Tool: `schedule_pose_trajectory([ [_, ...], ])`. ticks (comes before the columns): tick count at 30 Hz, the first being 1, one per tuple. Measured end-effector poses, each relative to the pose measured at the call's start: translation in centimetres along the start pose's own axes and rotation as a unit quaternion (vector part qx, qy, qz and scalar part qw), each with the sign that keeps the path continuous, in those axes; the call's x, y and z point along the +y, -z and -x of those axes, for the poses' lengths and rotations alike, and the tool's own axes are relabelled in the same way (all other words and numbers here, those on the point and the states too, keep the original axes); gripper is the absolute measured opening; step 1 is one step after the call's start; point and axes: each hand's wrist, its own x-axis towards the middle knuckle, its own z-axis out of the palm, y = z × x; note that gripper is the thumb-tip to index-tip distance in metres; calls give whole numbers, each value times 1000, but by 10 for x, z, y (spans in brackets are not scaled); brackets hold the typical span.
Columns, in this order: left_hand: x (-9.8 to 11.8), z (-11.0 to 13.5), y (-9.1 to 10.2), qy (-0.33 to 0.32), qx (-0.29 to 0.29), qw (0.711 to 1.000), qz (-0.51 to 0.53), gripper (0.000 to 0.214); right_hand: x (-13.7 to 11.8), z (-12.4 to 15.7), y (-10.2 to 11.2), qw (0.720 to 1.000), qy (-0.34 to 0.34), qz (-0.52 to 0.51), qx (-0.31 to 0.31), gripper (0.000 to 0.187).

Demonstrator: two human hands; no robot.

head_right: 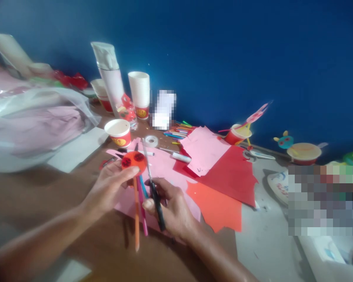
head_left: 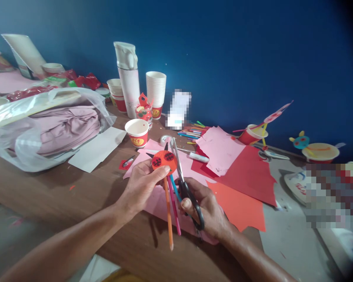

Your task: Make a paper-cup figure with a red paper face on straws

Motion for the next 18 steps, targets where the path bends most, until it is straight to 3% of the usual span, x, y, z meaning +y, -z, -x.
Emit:
schedule_pose_trajectory([
  [8,0,-1,0,4,2,1000,0,14,-1,-1,0,999,-6,-42,-1,46],
  [14,1,0,-2,10,3,999,32,14,-1,1,8,999,26,7,-28,44],
  [18,0,-1,-1,12,2,999,38,13,-2,1,8,998,40,36,-13,42],
])
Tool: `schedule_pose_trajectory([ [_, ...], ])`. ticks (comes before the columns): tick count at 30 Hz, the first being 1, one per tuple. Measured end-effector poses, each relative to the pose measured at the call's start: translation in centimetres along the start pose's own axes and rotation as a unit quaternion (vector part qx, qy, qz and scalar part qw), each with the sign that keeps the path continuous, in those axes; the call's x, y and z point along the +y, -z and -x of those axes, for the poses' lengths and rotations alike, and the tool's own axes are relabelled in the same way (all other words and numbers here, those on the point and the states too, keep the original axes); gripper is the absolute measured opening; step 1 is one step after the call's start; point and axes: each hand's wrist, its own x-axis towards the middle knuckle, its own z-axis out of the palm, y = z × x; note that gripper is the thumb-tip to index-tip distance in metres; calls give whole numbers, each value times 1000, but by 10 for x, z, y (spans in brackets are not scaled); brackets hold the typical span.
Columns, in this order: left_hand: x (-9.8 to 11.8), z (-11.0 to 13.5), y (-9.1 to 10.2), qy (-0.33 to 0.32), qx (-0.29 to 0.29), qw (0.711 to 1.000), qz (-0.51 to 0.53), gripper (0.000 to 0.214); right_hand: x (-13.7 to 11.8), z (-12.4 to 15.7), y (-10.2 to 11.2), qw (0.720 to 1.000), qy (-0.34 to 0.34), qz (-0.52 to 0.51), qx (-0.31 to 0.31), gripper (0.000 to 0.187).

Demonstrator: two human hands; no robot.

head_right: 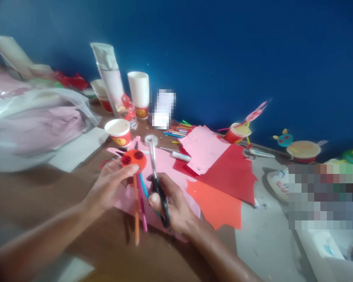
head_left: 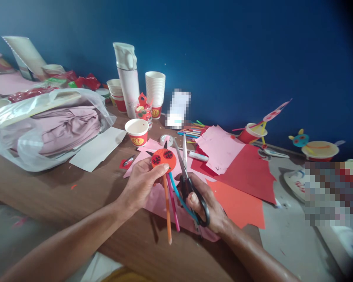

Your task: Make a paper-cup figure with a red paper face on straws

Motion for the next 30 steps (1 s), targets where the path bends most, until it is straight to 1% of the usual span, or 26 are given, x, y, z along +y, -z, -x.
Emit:
schedule_pose_trajectory([
  [2,-1,-1,1,1,-3,1000,-8,13,1,-1,-2,1000,13,-14,16,41],
  [6,-2,-2,3,-2,-8,1000,-17,11,8,-5,-4,993,36,-93,57,37],
  [9,-2,-1,3,-1,-16,1000,-16,10,11,-9,-2,987,17,-118,103,35],
  [11,-1,0,2,0,-36,999,-12,9,11,-10,0,985,-1,-126,122,37],
  [15,1,3,0,29,-91,995,-22,10,6,-12,4,983,-13,-130,129,39],
  [17,1,4,-1,37,-108,993,-35,11,3,-13,4,983,-22,-133,129,40],
  [20,0,4,-1,30,-124,991,-47,11,1,-13,4,983,-38,-135,121,41],
  [22,0,4,-2,26,-123,991,-55,11,0,-12,3,983,-42,-138,117,42],
  [26,-1,3,-3,22,-94,992,-81,12,-2,-11,1,981,-38,-151,114,43],
  [30,-4,3,-5,24,-73,989,-125,16,-2,-9,-2,980,-30,-147,134,45],
])
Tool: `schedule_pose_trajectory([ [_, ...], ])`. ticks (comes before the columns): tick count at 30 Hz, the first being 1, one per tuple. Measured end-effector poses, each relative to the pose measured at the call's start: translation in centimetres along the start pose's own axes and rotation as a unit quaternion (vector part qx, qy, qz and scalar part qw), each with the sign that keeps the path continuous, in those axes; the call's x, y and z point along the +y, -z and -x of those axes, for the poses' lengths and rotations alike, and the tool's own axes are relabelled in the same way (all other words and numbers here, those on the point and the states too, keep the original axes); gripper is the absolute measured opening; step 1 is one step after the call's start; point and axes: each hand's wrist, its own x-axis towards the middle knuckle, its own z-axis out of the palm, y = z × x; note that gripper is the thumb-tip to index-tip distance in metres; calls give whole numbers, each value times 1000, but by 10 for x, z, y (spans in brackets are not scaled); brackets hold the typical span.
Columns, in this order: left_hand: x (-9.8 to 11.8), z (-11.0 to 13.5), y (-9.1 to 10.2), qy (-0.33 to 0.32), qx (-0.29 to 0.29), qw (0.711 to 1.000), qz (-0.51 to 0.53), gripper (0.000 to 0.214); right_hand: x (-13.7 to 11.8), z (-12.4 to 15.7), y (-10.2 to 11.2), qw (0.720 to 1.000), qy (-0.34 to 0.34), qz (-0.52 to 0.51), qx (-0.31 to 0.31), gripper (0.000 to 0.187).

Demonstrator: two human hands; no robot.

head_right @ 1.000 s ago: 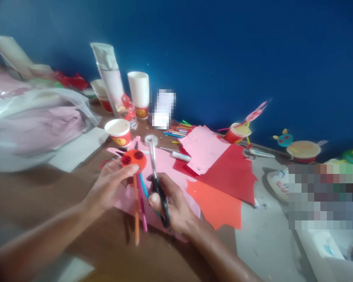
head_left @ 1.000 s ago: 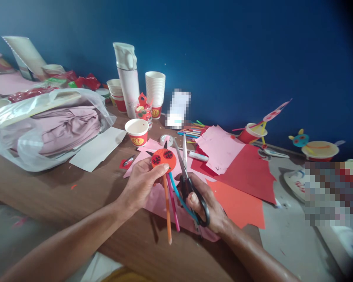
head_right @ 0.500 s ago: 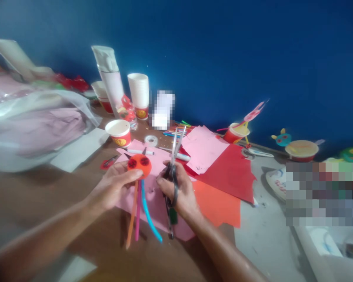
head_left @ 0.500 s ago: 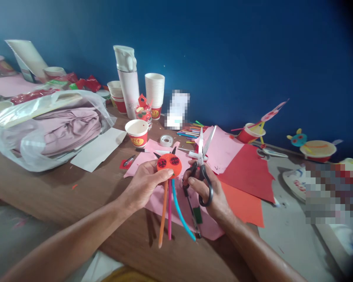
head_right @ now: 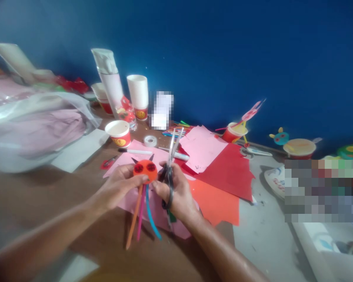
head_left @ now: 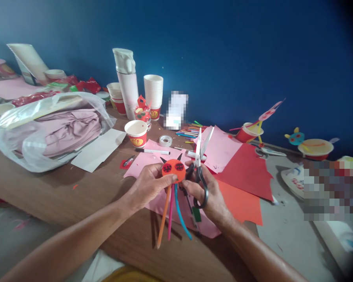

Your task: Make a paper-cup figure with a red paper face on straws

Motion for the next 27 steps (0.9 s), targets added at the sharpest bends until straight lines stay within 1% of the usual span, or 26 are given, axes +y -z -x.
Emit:
schedule_pose_trajectory([
  [5,-4,-1,-1,-3,0,999,-32,21,-1,1,-2,1000,8,19,7,45],
  [13,-6,1,-4,-10,-18,1000,-14,21,-3,2,-6,1000,10,15,-3,42],
  [19,-5,1,-5,-6,-25,1000,-9,22,-1,1,-6,999,24,29,15,39],
  [24,-6,1,-5,-6,-27,1000,-14,22,-6,2,-10,998,25,44,36,38],
  [27,-7,0,-3,-5,-35,999,-14,22,-9,2,-10,998,29,48,33,35],
])
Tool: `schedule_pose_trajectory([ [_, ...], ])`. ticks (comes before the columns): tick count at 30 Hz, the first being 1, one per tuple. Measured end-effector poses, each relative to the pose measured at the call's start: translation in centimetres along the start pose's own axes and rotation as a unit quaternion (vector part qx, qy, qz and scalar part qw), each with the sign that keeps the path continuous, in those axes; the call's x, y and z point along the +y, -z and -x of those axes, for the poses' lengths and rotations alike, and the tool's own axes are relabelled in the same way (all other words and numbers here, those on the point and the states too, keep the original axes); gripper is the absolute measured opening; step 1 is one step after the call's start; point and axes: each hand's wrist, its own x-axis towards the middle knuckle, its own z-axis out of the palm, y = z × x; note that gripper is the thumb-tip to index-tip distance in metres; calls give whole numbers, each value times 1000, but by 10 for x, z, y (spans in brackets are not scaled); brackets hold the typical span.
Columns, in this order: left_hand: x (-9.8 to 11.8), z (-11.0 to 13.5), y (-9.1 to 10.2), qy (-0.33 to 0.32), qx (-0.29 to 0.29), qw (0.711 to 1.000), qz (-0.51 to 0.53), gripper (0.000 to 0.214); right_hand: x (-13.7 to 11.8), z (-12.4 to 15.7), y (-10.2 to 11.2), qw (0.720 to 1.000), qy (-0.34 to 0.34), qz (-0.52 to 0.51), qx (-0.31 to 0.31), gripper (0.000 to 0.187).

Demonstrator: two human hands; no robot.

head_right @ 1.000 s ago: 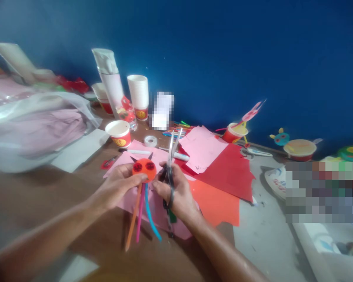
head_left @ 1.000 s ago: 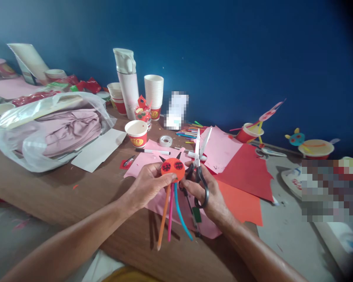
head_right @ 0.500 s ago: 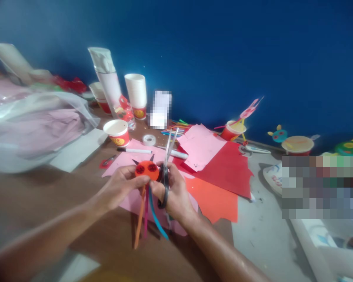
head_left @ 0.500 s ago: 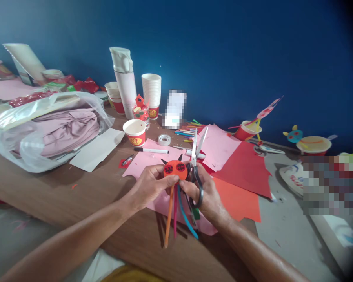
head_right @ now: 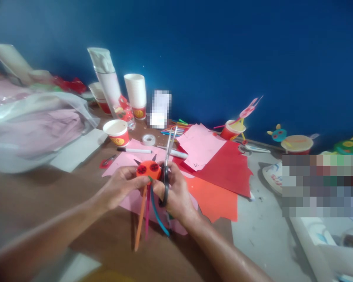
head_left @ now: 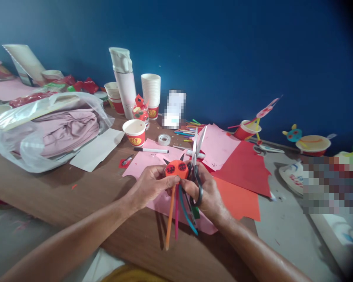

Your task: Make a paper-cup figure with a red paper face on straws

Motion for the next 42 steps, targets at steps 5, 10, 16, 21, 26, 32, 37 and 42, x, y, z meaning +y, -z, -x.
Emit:
schedule_pose_trajectory([
  [5,1,1,6,-4,-49,999,-19,24,2,0,5,999,4,-14,-30,33],
  [10,9,-2,18,-26,-89,996,6,33,-5,0,9,997,-8,8,-75,31],
  [16,29,-3,26,-13,-91,993,-73,37,-13,-1,14,992,20,82,-94,34],
  [21,62,-1,20,3,-148,971,-190,35,-15,1,18,983,62,123,-119,45],
  [26,89,-4,17,54,-204,946,-248,24,-22,5,19,974,81,176,-117,48],
  [32,99,-3,14,11,-184,934,-306,12,-30,10,17,963,94,213,-138,38],
  [37,101,-5,5,35,-240,912,-331,9,-33,14,17,954,117,234,-145,42],
  [42,95,-8,1,43,-226,910,-344,8,-31,12,19,954,130,242,-122,43],
])
